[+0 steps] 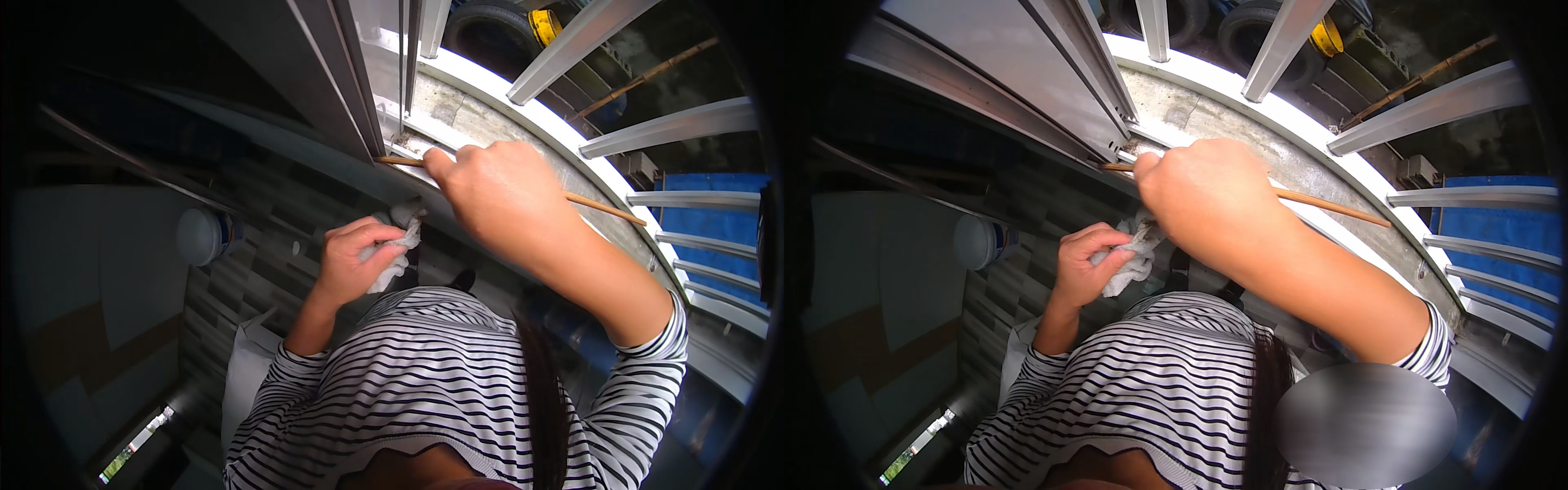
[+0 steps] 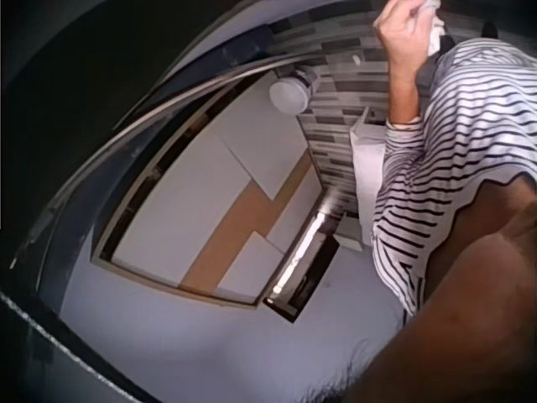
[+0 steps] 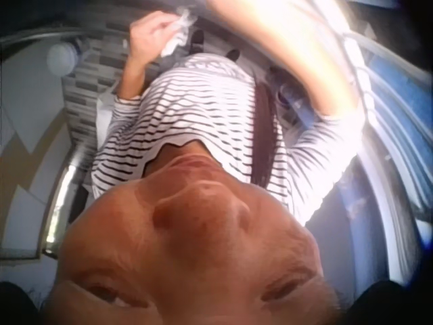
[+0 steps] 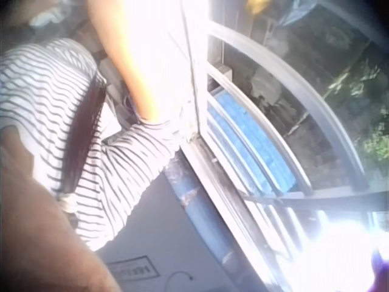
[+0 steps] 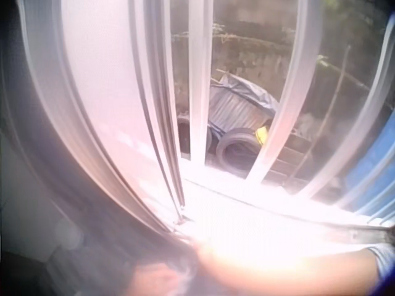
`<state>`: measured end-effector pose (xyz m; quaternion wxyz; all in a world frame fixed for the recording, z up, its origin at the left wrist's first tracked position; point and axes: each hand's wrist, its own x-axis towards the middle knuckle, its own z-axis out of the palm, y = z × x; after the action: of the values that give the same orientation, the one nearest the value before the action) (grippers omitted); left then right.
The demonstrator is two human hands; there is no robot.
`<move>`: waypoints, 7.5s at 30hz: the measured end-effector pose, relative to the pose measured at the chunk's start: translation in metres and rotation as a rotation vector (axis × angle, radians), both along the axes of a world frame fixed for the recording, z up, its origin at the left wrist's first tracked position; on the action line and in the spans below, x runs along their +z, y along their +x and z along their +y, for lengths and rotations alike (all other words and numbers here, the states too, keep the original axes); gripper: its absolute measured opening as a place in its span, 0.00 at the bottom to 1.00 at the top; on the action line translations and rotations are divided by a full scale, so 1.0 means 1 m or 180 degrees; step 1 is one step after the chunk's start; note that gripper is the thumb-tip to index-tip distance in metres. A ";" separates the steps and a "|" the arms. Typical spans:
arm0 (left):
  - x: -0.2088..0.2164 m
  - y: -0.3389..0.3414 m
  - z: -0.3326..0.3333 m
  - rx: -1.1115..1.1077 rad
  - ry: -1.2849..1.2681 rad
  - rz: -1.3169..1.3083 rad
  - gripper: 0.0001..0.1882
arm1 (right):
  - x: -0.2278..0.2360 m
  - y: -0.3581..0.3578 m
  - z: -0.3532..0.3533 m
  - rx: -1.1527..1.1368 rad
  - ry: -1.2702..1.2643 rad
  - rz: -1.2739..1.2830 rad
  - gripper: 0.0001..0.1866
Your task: The person cleans a window frame using a white cloth and a thin wooden stick. They repeatedly wipe the frame and use the stick to scrape or dislodge debris from the grooves, then wipe the area again.
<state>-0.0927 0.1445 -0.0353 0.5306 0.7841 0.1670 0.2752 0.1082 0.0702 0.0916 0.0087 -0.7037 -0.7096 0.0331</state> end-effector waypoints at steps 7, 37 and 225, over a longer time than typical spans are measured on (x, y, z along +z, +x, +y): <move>0.003 -0.006 0.000 0.0143 -0.0020 0.0014 0.10 | 0.016 0.001 -0.012 -0.0163 -0.0309 -0.0115 0.05; -0.004 -0.004 -0.005 -0.0023 0.0023 0.0113 0.10 | 0.017 0.000 -0.018 0.0003 -0.0392 -0.0380 0.04; 0.003 -0.080 -0.067 0.1663 0.0259 0.0243 0.08 | -0.023 0.033 -0.135 -0.0730 0.0800 0.0512 0.12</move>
<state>-0.1727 0.0777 -0.0321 0.4029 0.7449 0.3724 0.3796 0.1414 -0.0644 0.0686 0.1570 -0.7684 -0.6204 -0.0008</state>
